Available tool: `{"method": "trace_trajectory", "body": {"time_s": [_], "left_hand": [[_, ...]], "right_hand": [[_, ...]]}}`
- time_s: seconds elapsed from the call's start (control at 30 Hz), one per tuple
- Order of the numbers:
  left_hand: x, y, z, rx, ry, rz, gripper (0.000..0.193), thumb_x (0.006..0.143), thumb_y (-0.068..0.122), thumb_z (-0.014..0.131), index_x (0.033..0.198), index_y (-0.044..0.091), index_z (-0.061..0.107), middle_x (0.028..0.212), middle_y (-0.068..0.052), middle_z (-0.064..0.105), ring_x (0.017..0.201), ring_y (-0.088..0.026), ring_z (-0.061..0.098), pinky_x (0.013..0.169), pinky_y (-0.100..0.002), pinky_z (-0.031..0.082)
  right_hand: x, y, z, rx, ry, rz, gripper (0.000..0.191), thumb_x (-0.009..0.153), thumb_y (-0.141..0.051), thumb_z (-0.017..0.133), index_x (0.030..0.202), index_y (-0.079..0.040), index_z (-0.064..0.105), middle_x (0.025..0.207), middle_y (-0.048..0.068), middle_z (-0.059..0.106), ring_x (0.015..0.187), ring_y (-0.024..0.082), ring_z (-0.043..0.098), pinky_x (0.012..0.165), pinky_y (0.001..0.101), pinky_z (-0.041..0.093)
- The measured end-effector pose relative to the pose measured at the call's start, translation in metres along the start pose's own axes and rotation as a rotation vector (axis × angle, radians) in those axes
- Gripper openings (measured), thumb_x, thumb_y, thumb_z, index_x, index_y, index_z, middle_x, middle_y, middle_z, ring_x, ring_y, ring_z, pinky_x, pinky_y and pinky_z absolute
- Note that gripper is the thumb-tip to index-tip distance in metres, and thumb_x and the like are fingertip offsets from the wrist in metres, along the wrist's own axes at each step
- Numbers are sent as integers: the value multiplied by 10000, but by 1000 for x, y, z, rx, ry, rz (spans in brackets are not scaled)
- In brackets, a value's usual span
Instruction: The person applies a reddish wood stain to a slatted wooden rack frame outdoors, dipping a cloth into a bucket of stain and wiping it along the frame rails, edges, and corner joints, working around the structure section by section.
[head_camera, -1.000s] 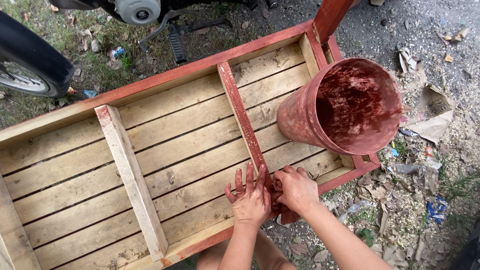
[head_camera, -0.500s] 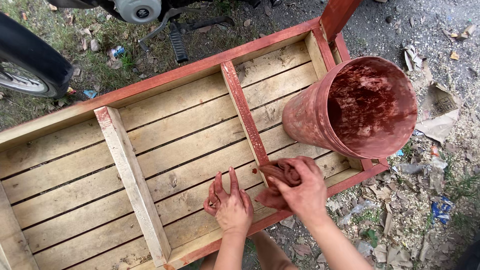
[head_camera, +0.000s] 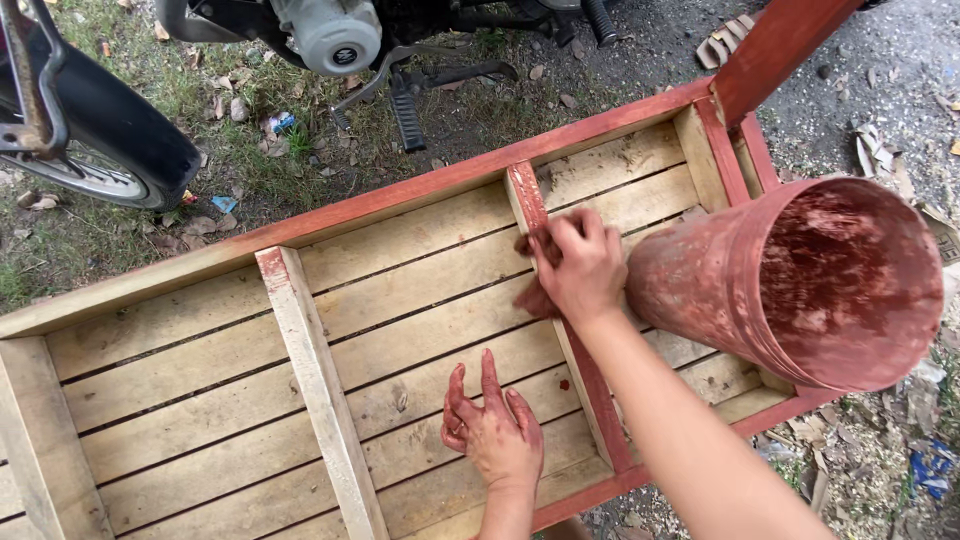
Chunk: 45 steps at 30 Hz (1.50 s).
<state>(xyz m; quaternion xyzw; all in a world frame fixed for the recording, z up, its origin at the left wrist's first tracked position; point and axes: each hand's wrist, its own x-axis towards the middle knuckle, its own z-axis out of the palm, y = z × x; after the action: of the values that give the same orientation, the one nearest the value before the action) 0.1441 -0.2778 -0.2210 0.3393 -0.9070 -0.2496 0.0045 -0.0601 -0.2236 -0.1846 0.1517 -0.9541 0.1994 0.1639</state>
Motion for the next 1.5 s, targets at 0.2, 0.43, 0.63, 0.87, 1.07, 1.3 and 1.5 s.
{"method": "trace_trajectory", "body": {"time_s": [0.2,0.43,0.63,0.87,1.07,1.3,1.5], "left_hand": [[37,20,4,-55,-35,98,631,863,243,631,1475,295,484,1518,-108,320,1361,-343,320,1063,-572,213],[63,29,-3,-109,60,58,600,883,249,606,1469,300,492,1529,-95,340,1362,-352,328,1070,-572,222],[50,30,-6,-102,-59,-39,595,881,250,595,1460,324,485,1510,-87,336,1331,-336,329,1062,-570,217],[57,30,5,-136,-50,2,578,873,235,602,1441,297,515,1497,-69,377,1356,-298,362,1050,-550,224],[107,49,5,-173,31,159,530,880,219,605,1408,243,557,1492,-50,445,1395,-263,395,1062,-529,227],[148,58,-17,-154,99,185,492,898,213,606,1389,242,596,1507,-58,443,1375,-278,394,1040,-524,250],[159,62,-31,-158,104,189,488,884,231,618,1373,235,602,1505,-44,430,1372,-283,383,1015,-537,256]], "right_hand": [[62,-13,28,-19,-25,-11,266,821,-277,826,1057,-206,728,1160,84,630,947,393,597,728,498,533],[-96,11,-65,40,-244,65,226,858,-196,756,1073,-133,727,1106,83,679,930,359,641,829,449,540],[-164,27,-95,-51,-322,225,337,677,-240,831,993,-166,742,1137,36,693,898,313,662,747,425,572],[-131,26,-75,-57,-338,202,315,680,-292,842,960,-180,752,1093,7,693,883,285,665,729,409,571],[-50,3,-31,-49,-184,198,243,794,-292,823,1009,-200,757,1062,-3,692,881,301,642,706,427,548],[84,-19,39,-68,-31,147,205,775,-310,816,934,-209,736,987,31,664,827,351,629,648,477,535],[59,-17,11,-75,-187,174,249,806,-327,806,1029,-232,750,950,71,650,787,372,642,638,495,535]]}}
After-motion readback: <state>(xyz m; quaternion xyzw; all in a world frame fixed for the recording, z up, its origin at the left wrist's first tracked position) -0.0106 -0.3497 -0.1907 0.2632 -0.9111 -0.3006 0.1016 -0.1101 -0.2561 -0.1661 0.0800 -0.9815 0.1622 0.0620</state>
